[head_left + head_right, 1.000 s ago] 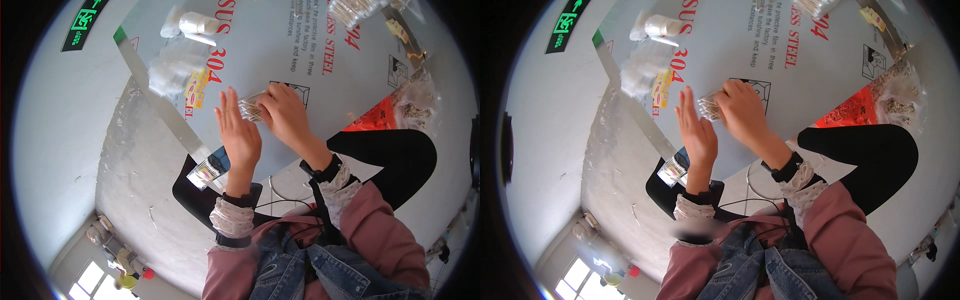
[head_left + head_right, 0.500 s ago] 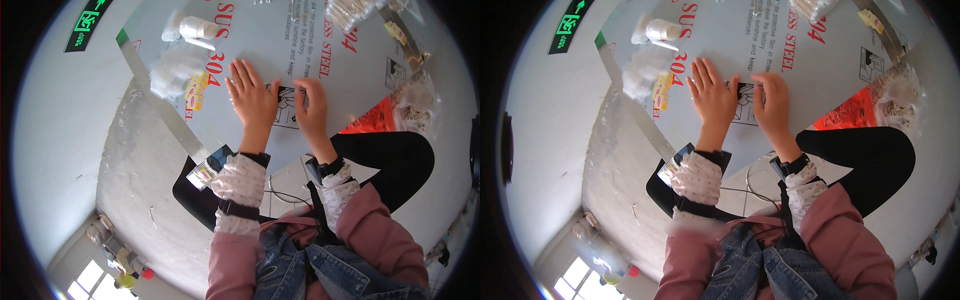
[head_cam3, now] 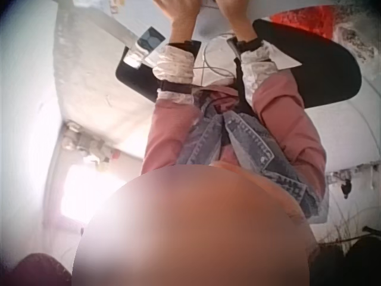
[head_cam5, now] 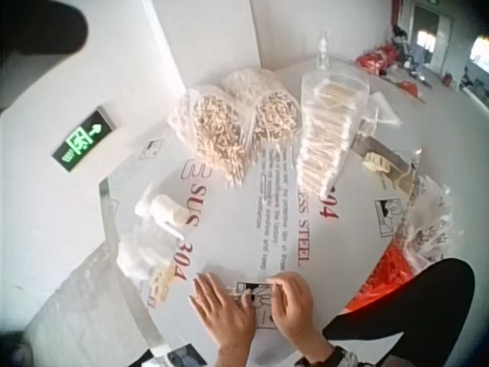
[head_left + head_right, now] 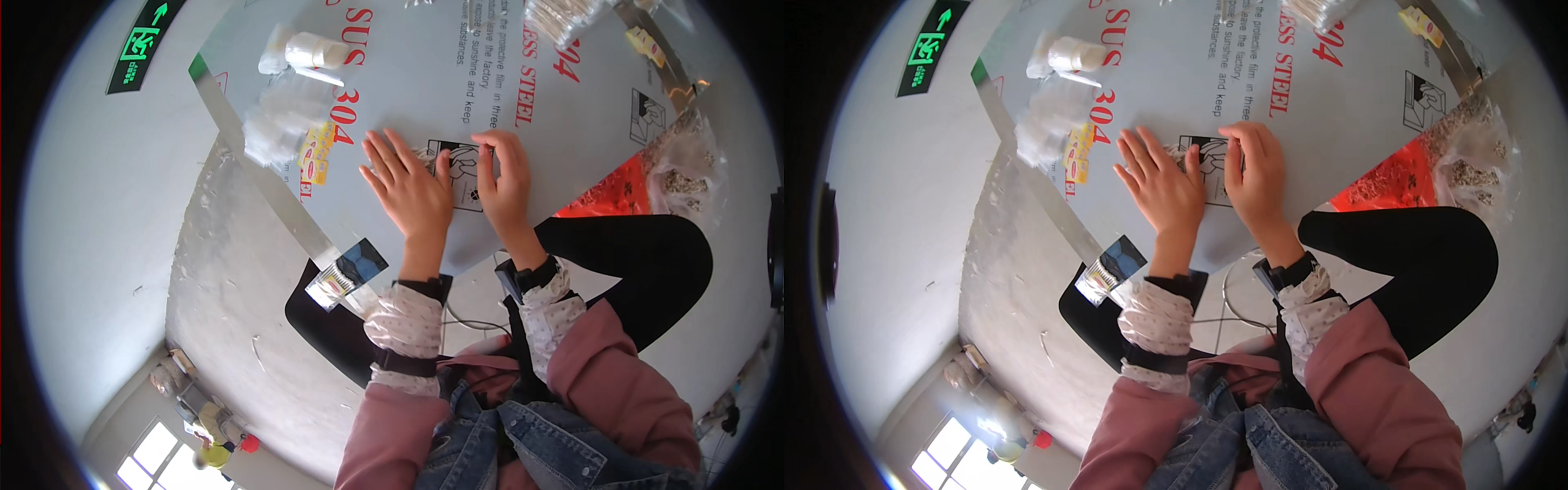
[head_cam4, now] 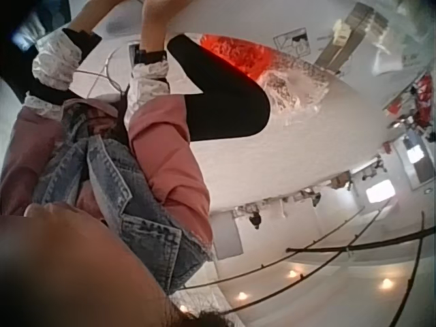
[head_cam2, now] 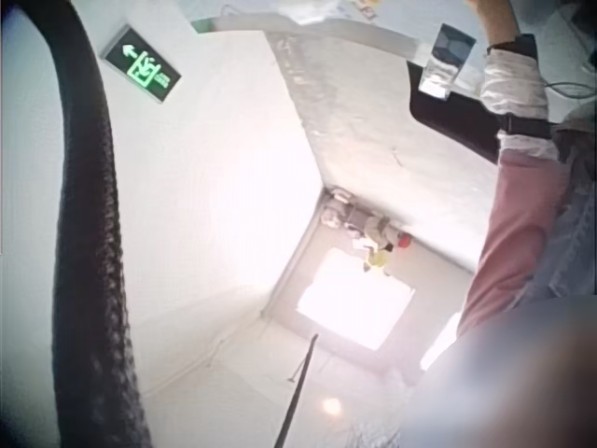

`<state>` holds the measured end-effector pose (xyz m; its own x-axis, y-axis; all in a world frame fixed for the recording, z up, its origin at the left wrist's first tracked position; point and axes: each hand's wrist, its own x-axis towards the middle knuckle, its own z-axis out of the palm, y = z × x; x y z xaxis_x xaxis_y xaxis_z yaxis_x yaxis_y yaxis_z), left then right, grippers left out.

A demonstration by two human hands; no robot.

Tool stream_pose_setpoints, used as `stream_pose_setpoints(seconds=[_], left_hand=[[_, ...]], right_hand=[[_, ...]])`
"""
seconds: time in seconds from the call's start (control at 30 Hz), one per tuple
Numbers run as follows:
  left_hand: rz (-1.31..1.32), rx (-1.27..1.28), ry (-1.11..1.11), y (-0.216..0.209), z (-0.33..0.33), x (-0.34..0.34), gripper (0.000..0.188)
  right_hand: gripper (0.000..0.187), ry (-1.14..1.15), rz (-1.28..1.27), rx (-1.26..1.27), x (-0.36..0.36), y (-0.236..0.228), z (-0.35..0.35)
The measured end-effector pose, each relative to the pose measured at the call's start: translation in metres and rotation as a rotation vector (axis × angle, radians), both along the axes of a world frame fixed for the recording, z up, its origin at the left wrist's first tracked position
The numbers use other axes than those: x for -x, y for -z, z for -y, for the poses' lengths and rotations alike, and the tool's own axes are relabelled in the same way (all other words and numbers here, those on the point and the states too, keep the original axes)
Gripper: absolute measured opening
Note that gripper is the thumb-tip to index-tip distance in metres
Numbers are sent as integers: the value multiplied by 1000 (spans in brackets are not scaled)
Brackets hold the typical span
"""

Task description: The person packs cotton swabs into a plastic bag and then arranges loose cotton swabs into a row on the table before sliding them into a small cardboard box.

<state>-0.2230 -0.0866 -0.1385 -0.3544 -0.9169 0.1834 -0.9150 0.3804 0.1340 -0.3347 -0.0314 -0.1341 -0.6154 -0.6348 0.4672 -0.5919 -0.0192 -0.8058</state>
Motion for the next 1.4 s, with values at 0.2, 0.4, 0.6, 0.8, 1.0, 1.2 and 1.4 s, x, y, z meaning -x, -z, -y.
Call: stream_pose_setpoints(seconds=[0.2, 0.4, 0.6, 0.8, 1.0, 1.2, 1.4], left_hand=[[-126, -97, 38, -19, 30, -11, 73], [-758, -362, -27, -58, 26, -78, 44], [-324, -332, 48, -56, -10, -88, 61], [-398, -179, 185, -46, 24, -76, 75], [-440, -290, 289, -32, 9, -80, 67], [-236, -122, 223, -31, -18, -58, 73], [-76, -117, 226, -11, -9, -26, 87]], right_hand=[[16, -13, 18, -39, -1, 5, -2], [31, -222, -28, -135, 3, -5, -4], [70, -559, -192, -395, -15, -31, 18], [66, -729, -220, -409, -9, -25, 46], [51, -816, -98, -405, -5, -20, 39], [45, -576, 192, -278, -7, -20, 20], [35, -245, 498, 46, -15, 4, 11]])
